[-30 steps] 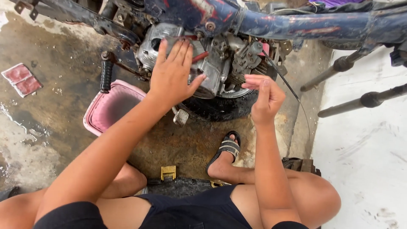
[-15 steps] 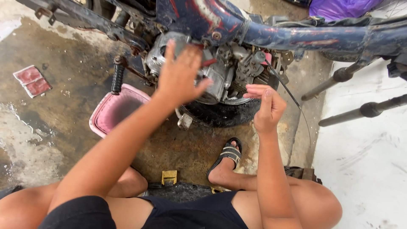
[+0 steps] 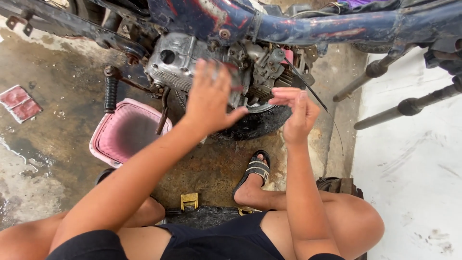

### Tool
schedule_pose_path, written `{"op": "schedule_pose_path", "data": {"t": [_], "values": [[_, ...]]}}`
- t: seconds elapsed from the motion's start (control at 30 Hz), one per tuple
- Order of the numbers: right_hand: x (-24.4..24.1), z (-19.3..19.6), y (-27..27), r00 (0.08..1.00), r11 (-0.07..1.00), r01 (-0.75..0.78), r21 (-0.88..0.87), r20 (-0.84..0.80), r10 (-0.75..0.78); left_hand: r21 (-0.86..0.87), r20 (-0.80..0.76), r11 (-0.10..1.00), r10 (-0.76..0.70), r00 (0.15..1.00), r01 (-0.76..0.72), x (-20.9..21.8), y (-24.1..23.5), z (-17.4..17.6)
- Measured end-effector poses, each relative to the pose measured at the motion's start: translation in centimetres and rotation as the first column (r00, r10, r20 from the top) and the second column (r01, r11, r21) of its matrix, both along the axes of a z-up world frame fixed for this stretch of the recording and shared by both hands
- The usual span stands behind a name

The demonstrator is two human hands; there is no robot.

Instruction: The person sits on the floor and uses a wrench to loosen and remove bolts from a motorcycle engine casing. They then detach the casing and wipe the engine components with a cloth.

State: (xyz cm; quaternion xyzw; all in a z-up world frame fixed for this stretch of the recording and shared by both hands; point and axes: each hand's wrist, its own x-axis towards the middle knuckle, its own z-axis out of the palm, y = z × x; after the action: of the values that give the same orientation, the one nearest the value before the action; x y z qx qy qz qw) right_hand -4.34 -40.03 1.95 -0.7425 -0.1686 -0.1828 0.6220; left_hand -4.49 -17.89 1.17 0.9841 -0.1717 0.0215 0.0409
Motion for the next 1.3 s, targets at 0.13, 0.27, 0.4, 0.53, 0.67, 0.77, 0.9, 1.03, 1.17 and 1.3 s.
{"op": "schedule_pose_path", "data": {"t": [0.13,0.27,0.4,0.53,0.67,0.77,0.9,1.03,1.17,1.3], "values": [[-0.1,0.2,1.0,0.997,0.998,-0.035,-0.054,0.070,0.039,0.017,-0.031,0.997,-0.077,0.997,0.078,1.1,-0.1,-1.9],[0.0,0.1,0.2,0.999,0.999,-0.033,-0.025,0.028,0.034,0.056,0.064,0.998,-0.006,0.998,0.002,2.0,-0.5,-2.1],[-0.3,0.2,-0.2,0.998,0.999,-0.017,-0.037,0.054,0.019,0.021,0.006,0.995,-0.093,0.996,0.092,0.8,-1.8,-1.6],[0.0,0.0,-2.0,0.997,0.999,-0.001,-0.055,0.072,0.004,-0.148,0.223,0.988,-0.007,0.975,0.041,2.4,0.6,-3.1],[0.1,0.5,-1.2,0.999,1.000,0.013,-0.005,0.034,-0.013,0.045,0.077,0.992,-0.124,0.989,0.121,0.8,-0.9,-1.7],[0.0,0.5,-1.2,0.999,0.999,0.017,-0.037,0.042,-0.016,-0.032,0.094,0.994,-0.101,0.990,0.105,2.0,0.9,-2.6],[-0.1,0.4,-1.2,0.998,0.998,0.049,-0.045,0.029,-0.047,-0.041,0.127,0.975,-0.210,0.969,0.217,-1.4,-1.5,-2.1],[-0.1,0.4,-2.0,0.999,0.996,0.047,-0.081,-0.014,-0.048,-0.121,0.222,0.976,-0.150,0.964,0.180,1.2,0.7,-2.7],[0.0,1.1,-1.1,0.997,0.997,0.074,-0.002,0.000,-0.074,0.062,-0.040,0.972,-0.225,0.974,0.227,0.0,-0.4,-2.5],[0.5,-0.5,-2.7,0.998,0.997,0.067,-0.024,0.004,-0.067,-0.149,0.328,0.966,-0.152,0.933,0.210,2.1,3.1,-5.3]]}}
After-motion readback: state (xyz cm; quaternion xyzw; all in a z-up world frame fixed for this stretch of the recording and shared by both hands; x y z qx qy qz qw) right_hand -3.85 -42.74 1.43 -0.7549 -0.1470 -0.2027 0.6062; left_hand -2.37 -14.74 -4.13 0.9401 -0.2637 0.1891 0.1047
